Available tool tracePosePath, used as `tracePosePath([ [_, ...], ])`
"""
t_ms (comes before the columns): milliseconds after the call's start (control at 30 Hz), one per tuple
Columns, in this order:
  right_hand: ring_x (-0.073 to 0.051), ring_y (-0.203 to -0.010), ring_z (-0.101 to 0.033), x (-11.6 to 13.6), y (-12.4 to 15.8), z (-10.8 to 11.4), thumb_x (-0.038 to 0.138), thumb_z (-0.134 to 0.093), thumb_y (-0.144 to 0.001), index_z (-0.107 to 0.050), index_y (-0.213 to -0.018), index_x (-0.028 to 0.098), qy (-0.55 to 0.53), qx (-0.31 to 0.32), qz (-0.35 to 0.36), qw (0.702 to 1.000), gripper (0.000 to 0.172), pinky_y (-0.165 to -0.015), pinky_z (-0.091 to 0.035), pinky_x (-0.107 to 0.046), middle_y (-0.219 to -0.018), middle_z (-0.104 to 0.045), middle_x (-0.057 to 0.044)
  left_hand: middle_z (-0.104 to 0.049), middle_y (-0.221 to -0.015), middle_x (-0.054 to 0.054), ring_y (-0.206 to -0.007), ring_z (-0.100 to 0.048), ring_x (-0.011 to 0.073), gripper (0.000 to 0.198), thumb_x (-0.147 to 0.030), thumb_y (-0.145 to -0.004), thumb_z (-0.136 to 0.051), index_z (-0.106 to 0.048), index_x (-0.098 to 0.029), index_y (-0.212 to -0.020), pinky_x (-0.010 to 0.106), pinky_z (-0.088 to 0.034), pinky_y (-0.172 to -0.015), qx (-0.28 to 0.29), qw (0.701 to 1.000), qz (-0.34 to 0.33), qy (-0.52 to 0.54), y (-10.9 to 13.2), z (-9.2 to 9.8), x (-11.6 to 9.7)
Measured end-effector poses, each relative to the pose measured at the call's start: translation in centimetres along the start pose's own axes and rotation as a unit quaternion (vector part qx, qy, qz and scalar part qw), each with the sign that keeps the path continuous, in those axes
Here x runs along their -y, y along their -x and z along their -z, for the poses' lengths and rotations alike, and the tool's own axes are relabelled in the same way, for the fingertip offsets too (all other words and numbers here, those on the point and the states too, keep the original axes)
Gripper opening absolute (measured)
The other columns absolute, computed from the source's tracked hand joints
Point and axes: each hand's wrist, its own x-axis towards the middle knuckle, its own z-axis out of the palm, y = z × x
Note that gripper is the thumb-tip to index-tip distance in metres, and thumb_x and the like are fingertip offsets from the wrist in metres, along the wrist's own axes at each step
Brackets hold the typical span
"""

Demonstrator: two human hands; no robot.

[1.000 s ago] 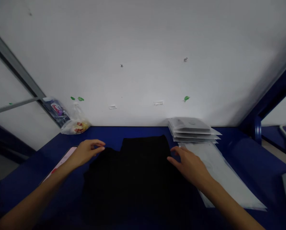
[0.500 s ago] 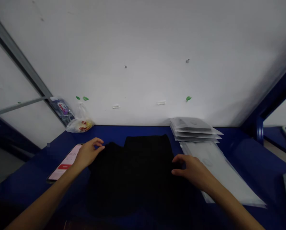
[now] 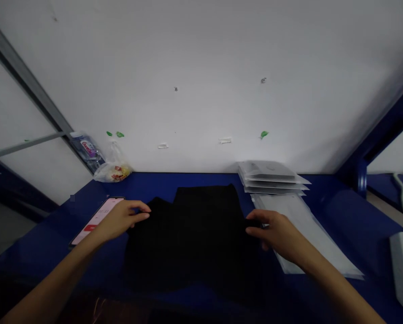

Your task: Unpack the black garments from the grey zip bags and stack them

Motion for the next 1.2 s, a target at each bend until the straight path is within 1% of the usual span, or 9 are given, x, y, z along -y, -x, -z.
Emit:
tracePosePath([
  [100,-0.020,-0.070,-0.064,-1.7,2.3,0.5,0.035,-0.059,-0.071,-0.064,-0.075,0.024,-0.032,0.011,0.033,0.999,0.013,-0.061,-0.051,-0.028,-0.078,-0.068,-0.004,-0.067,-0.086,0.001,-0.057,-0.057,0.0129,0.014,-0.035,-0.072,-0.060,-0.066,-0.023,-0.076,0.024,-0.048,-0.052,0.062,0.994,-0.014,0.086,3.2,1.2,0.8],
  [200,-0.024,-0.092,-0.063,-4.1,4.1,0.7,0.033,-0.053,-0.075,-0.066,-0.064,0.028,0.013,0.032,0.081,0.996,0.018,-0.080,-0.050,-0.035,-0.102,-0.068,-0.003,-0.067,-0.094,0.000,-0.074,-0.060,0.0155,0.006,-0.030,-0.071,-0.064,-0.069,-0.026,-0.072,0.027,-0.049,-0.069,0.138,0.987,-0.043,0.070,6.1,2.3,2.0],
  [300,-0.026,-0.100,-0.061,-4.2,4.5,0.5,0.035,-0.047,-0.076,-0.068,-0.068,0.032,0.085,-0.017,0.104,0.991,0.023,-0.088,-0.047,-0.040,-0.112,-0.065,-0.001,-0.065,-0.100,-0.002,-0.072,-0.057,0.0149,0.011,-0.031,-0.072,-0.065,-0.068,-0.029,-0.082,0.028,-0.048,-0.069,0.115,0.992,-0.036,0.024,6.8,2.6,1.7],
  [467,-0.024,-0.102,-0.061,0.7,3.0,-3.3,0.031,-0.038,-0.083,-0.065,-0.093,0.027,0.116,-0.140,0.133,0.974,0.030,-0.094,-0.044,-0.042,-0.109,-0.066,-0.005,-0.063,-0.109,0.004,-0.097,-0.058,0.0220,0.033,-0.045,-0.085,-0.048,-0.060,-0.027,-0.109,0.035,-0.047,-0.083,-0.035,0.998,-0.052,0.000,4.7,-1.1,-1.9],
  [567,-0.025,-0.116,-0.052,1.7,2.1,-7.2,0.038,-0.035,-0.088,-0.056,-0.120,0.023,0.197,-0.121,0.140,0.963,0.041,-0.099,-0.040,-0.043,-0.128,-0.055,-0.008,-0.038,-0.142,0.004,-0.132,-0.029,0.0292,0.061,-0.056,-0.081,-0.051,-0.038,-0.032,-0.135,0.049,-0.026,-0.105,0.015,0.987,-0.125,-0.098,3.7,-4.4,-2.3],
  [667,-0.033,-0.133,-0.027,0.5,1.9,-10.0,0.061,-0.044,-0.080,-0.036,-0.138,0.030,0.286,-0.094,0.149,0.942,0.066,-0.103,-0.030,-0.054,-0.146,-0.032,-0.007,-0.011,-0.152,0.006,-0.136,0.002,0.0398,0.099,-0.072,-0.064,-0.058,-0.014,-0.034,-0.143,0.065,-0.007,-0.103,0.086,0.969,-0.130,-0.189,3.3,-6.4,-0.6],
  [800,-0.038,-0.136,-0.005,-1.2,2.0,-10.8,0.074,-0.046,-0.069,-0.023,-0.142,0.037,0.341,-0.071,0.177,0.920,0.085,-0.105,-0.017,-0.060,-0.152,-0.016,-0.006,0.000,-0.153,0.008,-0.134,0.010,0.0437,0.121,-0.078,-0.049,-0.061,-0.001,-0.033,-0.144,0.068,0.001,-0.100,0.096,0.960,-0.126,-0.229,3.3,-6.8,2.0],
  [1033,-0.041,-0.135,-0.001,-1.0,2.3,-10.2,0.075,-0.046,-0.068,-0.021,-0.142,0.038,0.337,-0.045,0.160,0.927,0.086,-0.104,-0.014,-0.063,-0.152,-0.010,-0.005,0.005,-0.152,0.007,-0.133,0.014,0.0432,0.124,-0.079,-0.047,-0.061,0.001,-0.034,-0.144,0.068,0.001,-0.101,0.127,0.960,-0.108,-0.225,3.4,-5.7,1.8],
  [1200,-0.031,-0.138,-0.005,1.9,0.9,-8.1,0.065,-0.037,-0.081,-0.017,-0.144,0.030,0.314,-0.015,0.152,0.937,0.075,-0.108,-0.017,-0.053,-0.152,-0.012,-0.008,-0.005,-0.152,0.005,-0.137,0.006,0.0345,0.080,-0.069,-0.080,-0.037,-0.007,-0.032,-0.145,0.060,-0.006,-0.106,0.090,0.967,-0.108,-0.212,2.9,-4.6,-2.7],
])
